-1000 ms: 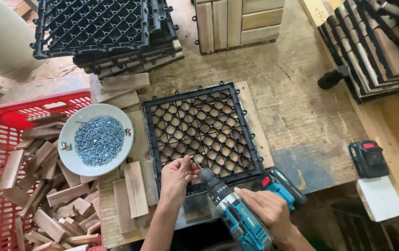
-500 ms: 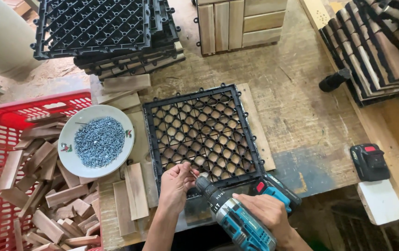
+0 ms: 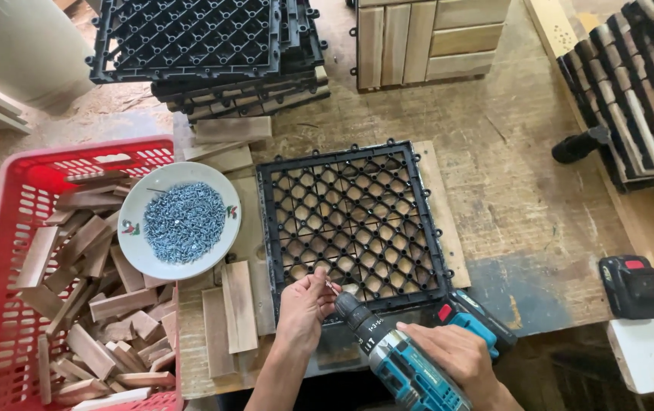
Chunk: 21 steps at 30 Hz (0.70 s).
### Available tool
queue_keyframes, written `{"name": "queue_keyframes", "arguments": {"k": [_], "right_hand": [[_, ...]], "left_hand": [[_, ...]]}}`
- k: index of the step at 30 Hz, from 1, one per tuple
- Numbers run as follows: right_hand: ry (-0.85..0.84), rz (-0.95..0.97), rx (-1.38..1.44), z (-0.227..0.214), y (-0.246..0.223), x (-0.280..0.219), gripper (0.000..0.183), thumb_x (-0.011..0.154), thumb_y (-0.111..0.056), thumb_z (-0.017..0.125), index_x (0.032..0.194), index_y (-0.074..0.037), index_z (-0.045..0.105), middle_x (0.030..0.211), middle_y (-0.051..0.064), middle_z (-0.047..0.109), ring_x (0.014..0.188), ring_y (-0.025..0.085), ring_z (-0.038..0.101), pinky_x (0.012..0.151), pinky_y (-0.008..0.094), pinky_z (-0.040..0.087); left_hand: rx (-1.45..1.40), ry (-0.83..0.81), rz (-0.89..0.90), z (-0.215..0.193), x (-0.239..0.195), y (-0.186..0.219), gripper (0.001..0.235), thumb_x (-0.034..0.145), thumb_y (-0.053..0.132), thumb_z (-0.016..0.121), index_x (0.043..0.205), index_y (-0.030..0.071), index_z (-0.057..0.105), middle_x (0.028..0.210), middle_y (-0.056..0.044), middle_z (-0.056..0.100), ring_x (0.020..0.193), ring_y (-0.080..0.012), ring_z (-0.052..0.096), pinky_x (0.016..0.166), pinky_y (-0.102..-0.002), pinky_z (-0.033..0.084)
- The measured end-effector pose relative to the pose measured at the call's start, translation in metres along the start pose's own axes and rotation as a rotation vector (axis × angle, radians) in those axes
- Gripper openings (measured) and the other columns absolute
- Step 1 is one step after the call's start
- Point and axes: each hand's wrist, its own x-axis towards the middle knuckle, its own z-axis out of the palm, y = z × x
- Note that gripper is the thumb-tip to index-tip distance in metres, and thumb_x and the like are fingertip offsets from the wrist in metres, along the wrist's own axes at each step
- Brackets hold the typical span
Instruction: Assembling wooden floor tiles by screwing wooden slats onto a plastic base using a power drill.
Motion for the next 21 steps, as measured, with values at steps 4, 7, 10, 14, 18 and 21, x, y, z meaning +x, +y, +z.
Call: {"name": "queue_keyframes", "arguments": {"k": [4, 7, 10, 14, 18, 21], "right_hand": [[0.013, -0.011, -0.025, 0.002, 0.003, 0.003, 0.041, 0.096, -0.036, 0.065, 0.129, -0.013, 0.07, 0.111, 0.003, 0.082, 0.09, 0.014, 0.083, 0.069, 0.032, 0.062], [-0.019, 0.005, -0.002, -0.002, 0.003, 0.008, 0.043, 0.096, -0.039, 0.063, 0.131, -0.014, 0.07, 0.113, 0.002, 0.082, 0.097, 0.015, 0.082, 0.073, 0.033, 0.062], [-0.041, 0.038, 0.019, -0.002, 0.004, 0.009, 0.04, 0.095, -0.036, 0.064, 0.129, -0.014, 0.072, 0.117, 0.001, 0.081, 0.1, 0.014, 0.082, 0.073, 0.032, 0.062], [-0.054, 0.094, 0.01, -0.003, 0.006, 0.013, 0.035, 0.092, -0.024, 0.068, 0.126, -0.016, 0.074, 0.116, -0.004, 0.081, 0.1, 0.01, 0.081, 0.072, 0.03, 0.064], [-0.045, 0.098, -0.015, -0.002, 0.008, 0.014, 0.035, 0.09, -0.023, 0.07, 0.124, -0.017, 0.075, 0.115, -0.005, 0.081, 0.099, 0.008, 0.081, 0.075, 0.03, 0.067], [-0.029, 0.093, -0.014, -0.002, 0.008, 0.016, 0.032, 0.09, -0.02, 0.069, 0.121, -0.018, 0.077, 0.113, -0.007, 0.081, 0.099, 0.006, 0.08, 0.074, 0.027, 0.067]], "left_hand": [[-0.034, -0.003, 0.008, -0.001, 0.001, 0.0, 0.031, 0.093, 0.033, 0.073, 0.086, 0.004, 0.066, 0.075, -0.014, 0.072, 0.054, -0.0099, 0.056, 0.048, -0.02, 0.047], [-0.059, 0.004, 0.004, -0.003, 0.003, -0.001, 0.031, 0.091, 0.033, 0.074, 0.085, 0.003, 0.067, 0.075, -0.015, 0.073, 0.057, -0.0121, 0.06, 0.049, -0.021, 0.049], [-0.059, 0.013, -0.02, -0.003, 0.001, 0.003, 0.031, 0.091, 0.032, 0.074, 0.087, 0.003, 0.068, 0.076, -0.015, 0.074, 0.059, -0.0137, 0.063, 0.05, -0.022, 0.051], [-0.04, -0.002, -0.027, -0.002, 0.004, 0.004, 0.03, 0.092, 0.032, 0.073, 0.087, 0.002, 0.069, 0.077, -0.015, 0.075, 0.061, -0.015, 0.064, 0.054, -0.024, 0.054], [-0.044, -0.009, -0.037, -0.002, 0.004, 0.005, 0.031, 0.093, 0.032, 0.072, 0.087, 0.002, 0.068, 0.078, -0.015, 0.075, 0.061, -0.0142, 0.063, 0.055, -0.025, 0.055], [-0.053, -0.021, -0.038, -0.002, 0.003, 0.008, 0.029, 0.093, 0.03, 0.072, 0.09, 0.002, 0.068, 0.08, -0.015, 0.076, 0.063, -0.015, 0.065, 0.054, -0.024, 0.055]]}}
